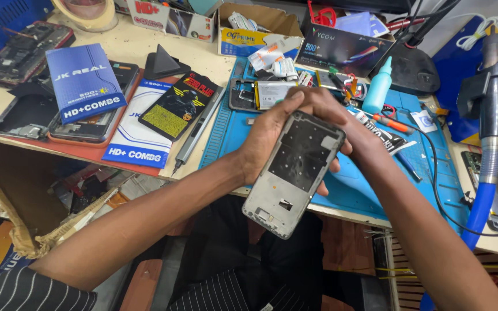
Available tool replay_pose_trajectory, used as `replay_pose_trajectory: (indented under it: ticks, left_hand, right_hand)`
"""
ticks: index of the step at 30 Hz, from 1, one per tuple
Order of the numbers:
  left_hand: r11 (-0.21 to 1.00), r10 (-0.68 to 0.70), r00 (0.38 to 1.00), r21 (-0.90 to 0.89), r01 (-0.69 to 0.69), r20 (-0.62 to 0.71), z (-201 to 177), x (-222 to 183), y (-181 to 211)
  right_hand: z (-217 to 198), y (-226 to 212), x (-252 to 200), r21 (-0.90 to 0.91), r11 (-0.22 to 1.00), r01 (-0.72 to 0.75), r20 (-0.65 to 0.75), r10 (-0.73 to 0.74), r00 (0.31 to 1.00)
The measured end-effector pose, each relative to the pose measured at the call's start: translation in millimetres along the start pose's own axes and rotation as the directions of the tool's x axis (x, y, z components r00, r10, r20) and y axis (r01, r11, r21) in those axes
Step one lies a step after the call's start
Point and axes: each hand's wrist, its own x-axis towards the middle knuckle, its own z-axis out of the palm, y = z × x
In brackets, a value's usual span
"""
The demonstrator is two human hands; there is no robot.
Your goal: The person disassembles a mobile phone by removing the internal frame and cleaning the chassis with a small brush.
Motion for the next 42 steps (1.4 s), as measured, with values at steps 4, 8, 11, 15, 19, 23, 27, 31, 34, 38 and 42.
replay_pose_trajectory:
  ticks: [4,8,11,15,19,23,27,31,34,38,42]
  left_hand:
    - [0.999,0.039,0.998,0.016,-0.038,-0.045,-1.5,-5.0,2.9]
    - [0.990,0.137,0.987,0.028,-0.135,-0.087,-4.4,-5.6,2.2]
    - [0.975,0.223,0.947,0.055,-0.216,-0.229,-7.4,-2.4,-2.3]
    - [0.962,0.274,0.880,0.100,-0.255,-0.388,-16.0,13.0,-3.7]
    - [0.971,0.236,0.825,0.094,-0.219,-0.513,-23.6,30.2,-7.6]
    - [0.976,0.216,0.789,0.092,-0.199,-0.575,-31.3,38.0,-15.6]
    - [0.965,0.261,0.808,0.135,-0.223,-0.529,-34.8,37.4,-18.0]
    - [0.964,0.264,0.769,0.133,-0.231,-0.582,-31.1,26.9,-17.0]
    - [0.957,0.287,0.767,0.138,-0.254,-0.575,-28.7,23.7,-15.6]
    - [0.953,0.302,0.768,0.148,-0.266,-0.565,-23.9,23.0,-13.9]
    - [0.956,0.288,0.770,0.121,-0.268,-0.569,-20.4,22.9,-11.9]
  right_hand:
    - [12.4,13.4,-4.0,0.307,0.881,-0.361,-0.002,0.380,0.925]
    - [0.0,3.7,-10.3,-0.155,0.984,0.085,-0.203,-0.116,0.972]
    - [-15.4,-4.2,-10.1,-0.031,0.999,-0.010,-0.420,-0.004,0.908]
    - [-35.5,-28.9,-32.4,0.569,0.818,-0.081,-0.450,0.392,0.802]
    - [-33.5,-46.8,-54.0,0.812,0.584,0.015,-0.378,0.505,0.776]
    - [-26.0,-61.7,-67.5,0.949,0.299,0.099,-0.288,0.695,0.659]
    - [-16.9,-66.4,-71.8,0.790,0.613,0.001,-0.449,0.578,0.681]
    - [-2.7,-59.6,-76.6,0.588,0.808,-0.037,-0.536,0.424,0.730]
    - [4.5,-57.7,-78.0,0.566,0.819,-0.093,-0.541,0.455,0.707]
    - [2.5,-56.6,-80.7,0.593,0.803,-0.063,-0.552,0.462,0.694]
    - [1.7,-50.9,-81.9,0.724,0.690,0.002,-0.496,0.518,0.697]
